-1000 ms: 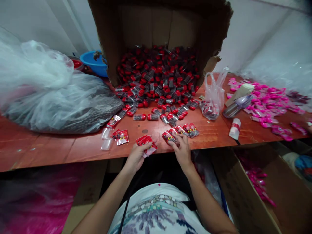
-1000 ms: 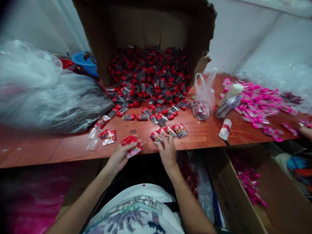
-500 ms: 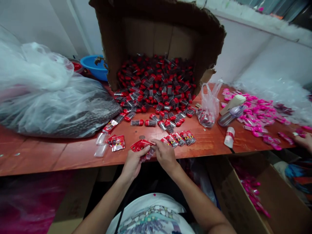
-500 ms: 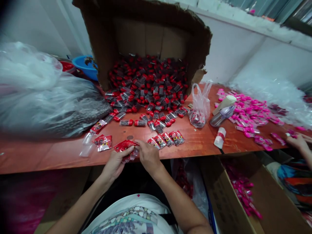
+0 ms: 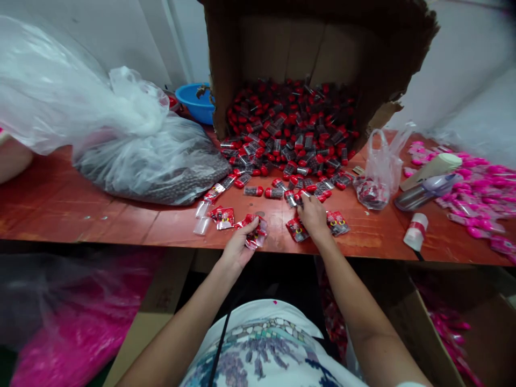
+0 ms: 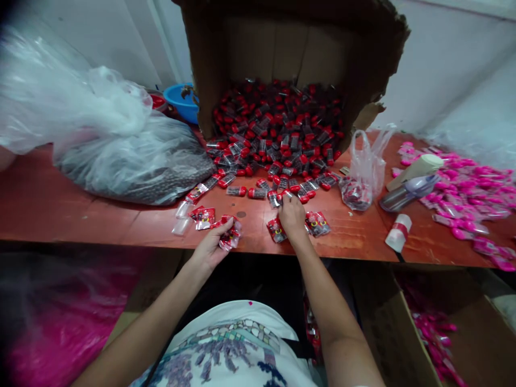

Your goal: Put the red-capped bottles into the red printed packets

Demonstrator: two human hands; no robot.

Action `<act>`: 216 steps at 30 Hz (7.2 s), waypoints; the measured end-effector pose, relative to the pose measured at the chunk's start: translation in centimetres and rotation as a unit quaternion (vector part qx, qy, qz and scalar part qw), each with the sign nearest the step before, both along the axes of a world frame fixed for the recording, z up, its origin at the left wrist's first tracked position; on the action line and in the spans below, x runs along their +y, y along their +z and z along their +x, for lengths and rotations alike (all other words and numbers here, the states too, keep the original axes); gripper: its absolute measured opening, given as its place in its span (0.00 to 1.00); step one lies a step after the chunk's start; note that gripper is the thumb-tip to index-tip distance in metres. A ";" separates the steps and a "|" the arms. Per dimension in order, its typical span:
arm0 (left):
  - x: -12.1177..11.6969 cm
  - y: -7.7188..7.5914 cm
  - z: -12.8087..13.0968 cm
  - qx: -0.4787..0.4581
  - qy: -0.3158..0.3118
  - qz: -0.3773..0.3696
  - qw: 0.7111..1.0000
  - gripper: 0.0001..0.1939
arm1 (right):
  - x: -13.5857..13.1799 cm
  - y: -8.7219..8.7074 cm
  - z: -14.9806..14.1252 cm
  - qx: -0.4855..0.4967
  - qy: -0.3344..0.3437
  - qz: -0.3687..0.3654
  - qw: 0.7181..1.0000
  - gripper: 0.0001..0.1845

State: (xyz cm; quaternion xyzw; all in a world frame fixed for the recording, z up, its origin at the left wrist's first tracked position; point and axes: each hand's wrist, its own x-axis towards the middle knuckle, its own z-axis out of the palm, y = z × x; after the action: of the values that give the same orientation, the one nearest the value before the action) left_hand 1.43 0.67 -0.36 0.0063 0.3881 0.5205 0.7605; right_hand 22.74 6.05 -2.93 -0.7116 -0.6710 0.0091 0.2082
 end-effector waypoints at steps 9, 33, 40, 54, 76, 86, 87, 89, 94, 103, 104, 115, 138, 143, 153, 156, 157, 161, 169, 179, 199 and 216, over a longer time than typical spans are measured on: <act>0.4 0.0 -0.3 -0.001 0.033 -0.039 0.999 0.05 | -9.2 2.6 -6.2 0.474 0.135 -0.003 0.870 0.19; -1.7 1.4 0.1 0.163 -0.019 0.167 0.972 0.20 | -10.8 1.7 -6.9 0.638 0.106 -0.120 0.753 0.19; -2.0 1.3 0.3 0.202 -0.026 0.178 0.963 0.20 | -10.9 1.4 -7.0 0.627 0.097 -0.088 0.768 0.17; -2.1 1.6 -0.2 0.247 -0.096 0.250 0.931 0.12 | -11.3 1.0 -7.4 0.693 0.085 -0.090 0.710 0.17; -2.8 0.9 1.0 0.218 -0.069 0.197 0.953 0.14 | -11.9 1.1 -8.7 0.723 0.047 -0.033 0.689 0.17; -2.2 1.6 0.5 0.308 -0.066 0.222 0.923 0.12 | -12.0 0.0 -8.2 0.644 0.092 0.003 0.759 0.15; -2.2 1.8 0.5 0.314 -0.081 0.225 0.919 0.13 | -12.0 0.0 -8.1 0.630 0.088 0.017 0.771 0.15; -2.1 2.1 0.4 0.328 -0.103 0.231 0.910 0.13 | -12.0 0.0 -8.1 0.606 0.081 0.038 0.790 0.14; -1.9 2.6 0.8 0.341 -0.083 0.249 0.903 0.14 | -12.2 0.5 -8.3 0.567 0.069 0.055 0.819 0.14; -2.0 1.2 0.5 0.289 -0.149 0.241 0.914 0.11 | -11.9 1.3 -8.2 0.757 0.030 -0.052 0.651 0.17; -2.0 1.2 0.5 0.292 -0.150 0.237 0.915 0.11 | -11.9 1.3 -8.2 0.756 0.031 -0.048 0.652 0.17; -1.8 0.6 0.9 0.313 -0.125 0.206 0.919 0.14 | -11.2 -0.1 -7.3 0.691 0.061 -0.021 0.720 0.18; -2.6 0.8 2.0 0.340 -0.058 0.215 0.914 0.12 | -11.9 -0.5 -8.0 0.711 0.039 -0.041 0.701 0.28; -3.0 0.9 2.4 0.319 -0.066 0.218 0.920 0.15 | -12.2 -0.8 -8.4 0.672 0.028 -0.005 0.740 0.26; -2.2 0.1 1.2 0.275 -0.162 0.201 0.926 0.12 | -11.4 0.0 -6.4 0.693 0.083 -0.038 0.715 0.22; -2.3 -0.1 1.5 0.286 -0.165 0.185 0.925 0.12 | -11.4 -0.6 -6.4 0.657 0.062 -0.003 0.751 0.21; -2.3 -0.2 1.6 0.290 -0.165 0.180 0.925 0.13 | -11.4 -0.9 -6.4 0.639 0.057 0.010 0.767 0.20; -2.6 -0.5 2.4 0.304 -0.146 0.169 0.926 0.14 | -11.4 -1.8 -6.5 0.594 0.041 0.053 0.802 0.17; -2.7 -0.7 2.7 0.301 -0.148 0.154 0.930 0.14 | -11.1 -2.1 -6.5 0.593 0.023 0.070 0.802 0.14; -2.6 -1.0 3.2 0.155 -0.156 0.109 0.969 0.14 | -10.5 -2.6 -3.0 0.524 -0.019 0.109 0.845 0.16; -0.6 -1.0 0.8 0.170 -0.001 0.128 0.977 0.13 | -6.1 1.0 -6.4 0.237 0.225 0.057 0.943 0.16; 1.2 -0.2 -1.9 0.005 0.073 -0.035 0.997 0.08 | -2.4 1.3 -5.2 0.080 0.060 -0.023 0.995 0.17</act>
State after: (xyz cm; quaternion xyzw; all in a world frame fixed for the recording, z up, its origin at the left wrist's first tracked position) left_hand -0.47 1.87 -0.57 -0.0461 0.4094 0.5603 0.7186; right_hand 17.50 3.69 -1.59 -0.6715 -0.6934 0.0943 0.2436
